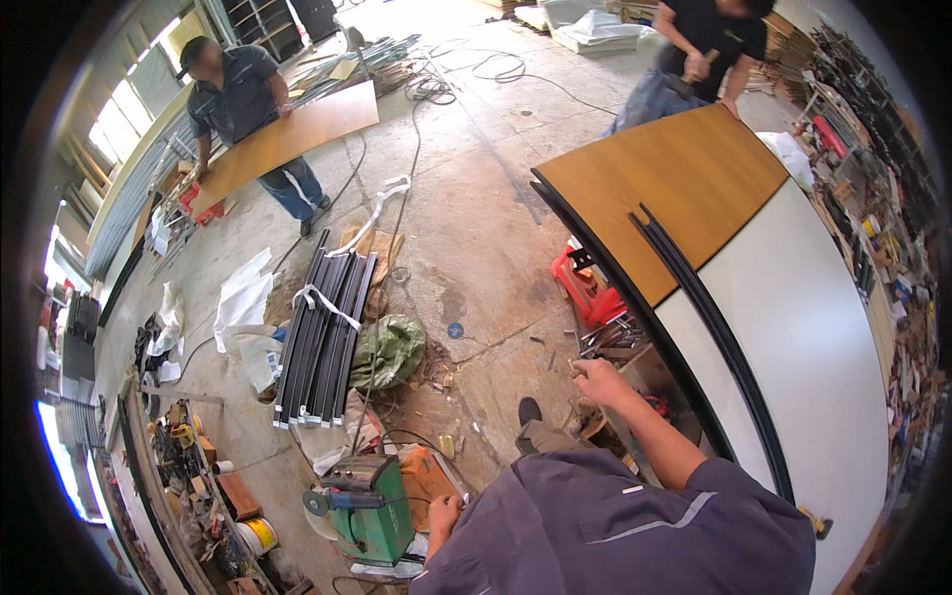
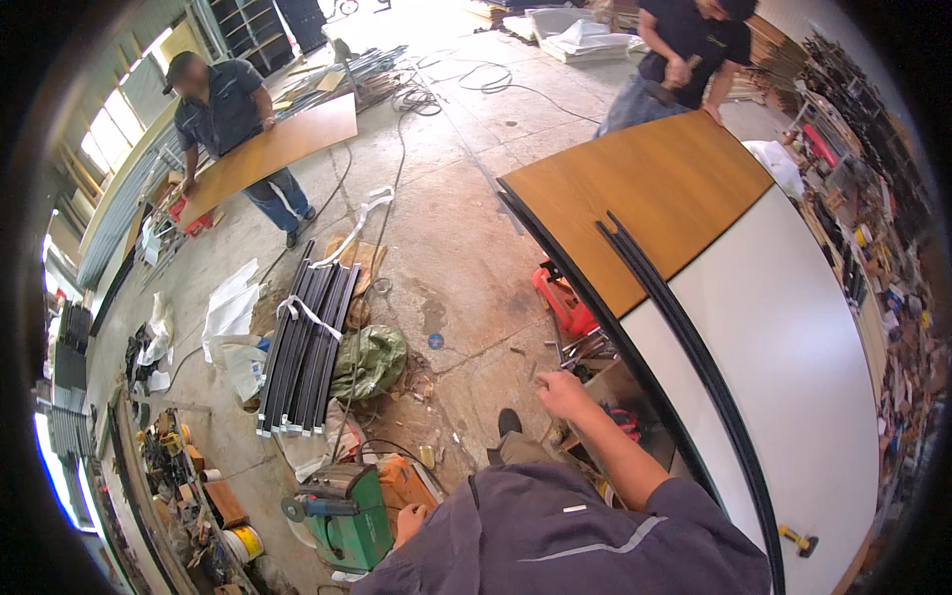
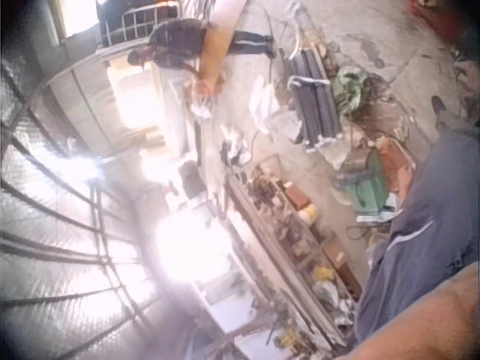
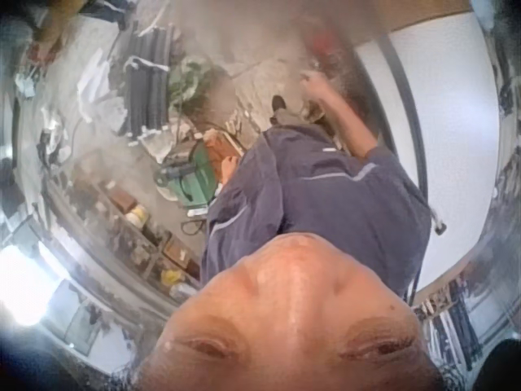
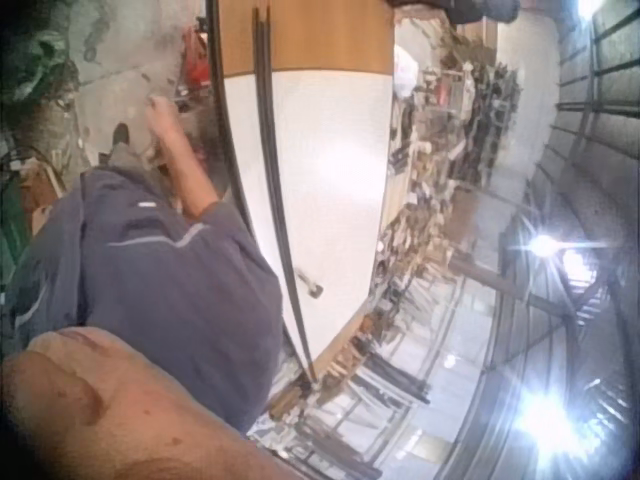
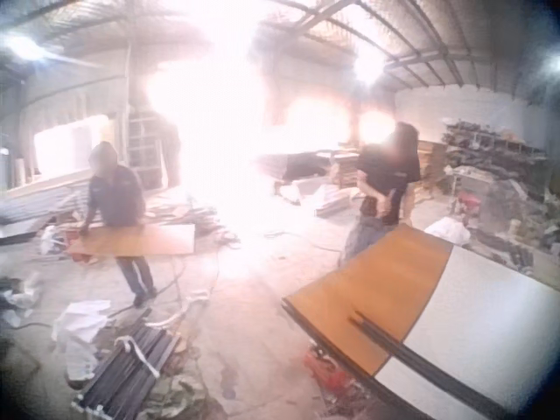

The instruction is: The person assembles a large tabletop by applying sealant to the edges, fitting black trim strips, and securing them with a rubber mallet and cordless drill. They handle multiple panels and trim pieces, aligning and fastening them together in a workshop.

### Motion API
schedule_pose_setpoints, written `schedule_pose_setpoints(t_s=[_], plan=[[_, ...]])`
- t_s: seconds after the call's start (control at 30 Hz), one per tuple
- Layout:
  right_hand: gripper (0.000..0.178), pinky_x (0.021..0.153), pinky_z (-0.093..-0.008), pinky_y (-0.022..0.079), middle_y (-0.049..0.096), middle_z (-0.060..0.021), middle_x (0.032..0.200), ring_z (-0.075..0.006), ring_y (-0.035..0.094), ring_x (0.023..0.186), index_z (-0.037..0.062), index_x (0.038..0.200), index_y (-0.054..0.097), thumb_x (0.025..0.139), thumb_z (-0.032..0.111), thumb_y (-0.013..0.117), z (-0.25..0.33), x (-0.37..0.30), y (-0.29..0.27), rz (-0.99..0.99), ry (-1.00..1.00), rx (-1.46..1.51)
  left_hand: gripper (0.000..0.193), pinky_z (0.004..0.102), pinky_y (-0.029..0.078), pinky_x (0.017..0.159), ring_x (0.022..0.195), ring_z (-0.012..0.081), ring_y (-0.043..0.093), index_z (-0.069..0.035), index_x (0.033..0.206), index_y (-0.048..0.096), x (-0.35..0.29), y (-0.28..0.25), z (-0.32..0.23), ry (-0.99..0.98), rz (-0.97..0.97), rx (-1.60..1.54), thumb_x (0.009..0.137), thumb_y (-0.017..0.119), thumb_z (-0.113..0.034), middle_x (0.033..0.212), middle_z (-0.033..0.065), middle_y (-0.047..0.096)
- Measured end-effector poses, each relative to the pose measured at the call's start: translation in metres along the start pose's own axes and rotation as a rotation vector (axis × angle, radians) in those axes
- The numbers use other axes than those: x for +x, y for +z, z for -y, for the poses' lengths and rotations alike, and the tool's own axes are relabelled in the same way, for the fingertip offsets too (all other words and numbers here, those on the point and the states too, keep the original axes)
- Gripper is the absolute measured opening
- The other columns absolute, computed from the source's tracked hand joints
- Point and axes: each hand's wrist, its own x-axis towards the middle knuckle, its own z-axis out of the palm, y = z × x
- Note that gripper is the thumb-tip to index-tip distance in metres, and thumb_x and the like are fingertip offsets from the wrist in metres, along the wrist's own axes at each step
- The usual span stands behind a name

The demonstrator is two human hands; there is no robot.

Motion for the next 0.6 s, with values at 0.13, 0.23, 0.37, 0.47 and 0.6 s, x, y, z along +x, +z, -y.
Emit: schedule_pose_setpoints(t_s=[0.13, 0.23, 0.37, 0.47, 0.6], plan=[[0.030, 0.091, -0.0548, 0.046, 0.070, -0.0140, 0.119, -0.0353, 0.066, 0.110, 0.0106, 0.107, 0.075, 0.085, 0.020, 0.058, -0.044, 0.029, 0.014, 0.557, 0.159, -0.566, 0.034, 0.0348, 0.056, 0.068, 0.074, 0.0221, 0.073, 0.007, 0.102, 0.071, 0.004, -0.019, -0.086, -0.069, 0.022, -0.186, 0.089, 0.062, -0.022, 0.082, 0.0169, 0.074], [0.030, 0.095, -0.0545, 0.044, 0.071, -0.0174, 0.115, -0.0360, 0.066, 0.111, 0.0069, 0.103, 0.076, 0.085, 0.023, 0.058, -0.033, 0.016, 0.008, 0.633, 0.125, -0.596, 0.035, 0.0327, 0.055, 0.064, 0.070, 0.0190, 0.072, 0.009, 0.106, 0.069, 0.012, -0.015, -0.103, -0.066, -0.012, -0.355, 0.088, 0.062, -0.020, 0.081, 0.0163, 0.073], [0.031, 0.100, -0.0549, 0.040, 0.072, -0.0193, 0.110, -0.0360, 0.065, 0.111, 0.0045, 0.099, 0.077, 0.084, 0.024, 0.058, -0.039, 0.006, -0.005, 0.603, 0.026, -0.575, 0.032, 0.0333, 0.055, 0.066, 0.070, 0.0196, 0.071, 0.007, 0.104, 0.070, 0.037, -0.010, -0.094, 0.051, -0.008, -0.117, 0.089, 0.062, -0.019, 0.085, 0.0158, 0.074], [0.031, 0.100, -0.0562, 0.040, 0.073, -0.0204, 0.104, -0.0365, 0.067, 0.106, 0.0035, 0.097, 0.077, 0.082, 0.024, 0.059, -0.042, -0.004, -0.010, 0.474, -0.007, -0.559, 0.031, 0.0331, 0.056, 0.069, 0.072, 0.0199, 0.072, 0.006, 0.103, 0.071, 0.066, -0.013, -0.083, 0.071, 0.002, 0.035, 0.090, 0.061, -0.020, 0.087, 0.0153, 0.075], [0.032, 0.099, -0.0584, 0.040, 0.072, -0.0222, 0.102, -0.0393, 0.067, 0.104, 0.0014, 0.094, 0.076, 0.082, 0.026, 0.061, -0.018, -0.010, -0.049, 0.453, 0.155, -0.407, 0.033, 0.0342, 0.056, 0.072, 0.077, 0.0219, 0.072, 0.006, 0.104, 0.071, 0.093, -0.026, -0.106, 0.066, 0.073, 0.017, 0.090, 0.061, -0.023, 0.087, 0.0152, 0.075]])
